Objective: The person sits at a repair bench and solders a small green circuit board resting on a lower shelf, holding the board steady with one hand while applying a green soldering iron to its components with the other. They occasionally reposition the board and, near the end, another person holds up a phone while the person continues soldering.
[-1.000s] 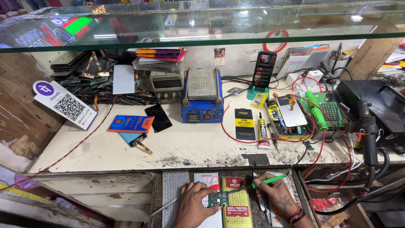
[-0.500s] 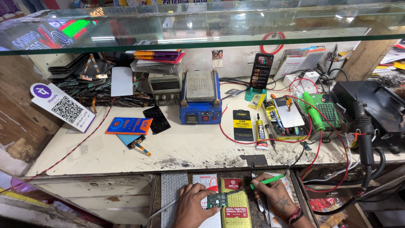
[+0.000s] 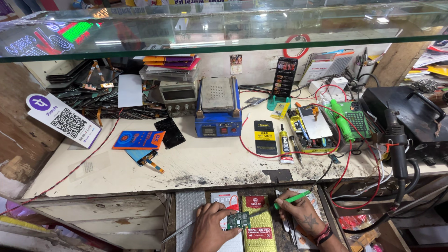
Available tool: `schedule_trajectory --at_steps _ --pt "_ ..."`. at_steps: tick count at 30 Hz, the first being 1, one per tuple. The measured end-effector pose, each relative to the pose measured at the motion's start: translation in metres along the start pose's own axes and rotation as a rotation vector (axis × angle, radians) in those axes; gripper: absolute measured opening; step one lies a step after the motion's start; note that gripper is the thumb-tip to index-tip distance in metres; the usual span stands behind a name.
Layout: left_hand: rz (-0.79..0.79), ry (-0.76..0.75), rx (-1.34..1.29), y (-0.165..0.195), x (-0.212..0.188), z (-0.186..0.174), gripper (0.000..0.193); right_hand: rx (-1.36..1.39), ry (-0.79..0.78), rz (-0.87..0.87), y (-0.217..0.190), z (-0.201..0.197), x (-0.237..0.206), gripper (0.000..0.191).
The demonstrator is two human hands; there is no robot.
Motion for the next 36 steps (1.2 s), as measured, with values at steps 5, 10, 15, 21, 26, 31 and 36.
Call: schedule_trajectory --at_steps 5,10,15,21,26,31,36 --pt "-0.015 -0.006 -0.002 0.002 -0.001 -0.004 0.056 0.025 0.01 -0.006 -0.004 0.003 -0.001 0.015" --pt "-0.017 -0.006 -0.005 0.004 -0.001 -0.005 0.057 0.0 0.001 -0.005 -0.009 0.007 -0.003 0.015" --pt "-0.011 -0.001 -0.009 0.004 -0.002 -0.006 0.056 -0.027 -0.058 -0.037 -0.015 0.013 -0.005 0.015" --pt "-0.054 -0.069 0.015 0.002 0.0 -0.001 0.059 -0.031 -0.024 -0.034 -0.016 0.011 -0.006 0.015" --pt "-0.047 -0.042 0.036 0.004 -0.002 -0.002 0.055 -0.054 0.008 -0.025 -0.015 0.008 -0.006 0.016" --pt "-0.018 -0.005 0.039 0.003 -0.002 -0.001 0.055 -0.069 -0.007 -0.036 -0.016 0.01 -0.007 0.015" --pt "0.038 0.043 0.025 0.001 -0.003 0.002 0.054 -0.077 0.012 -0.026 -0.016 0.011 -0.011 0.015"
Point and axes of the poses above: each hand's wrist, its own x-axis towards the middle knuckle, its own z-axis out of the palm, y = z × x, the point moved 8 cm from there along x, towards the middle knuckle
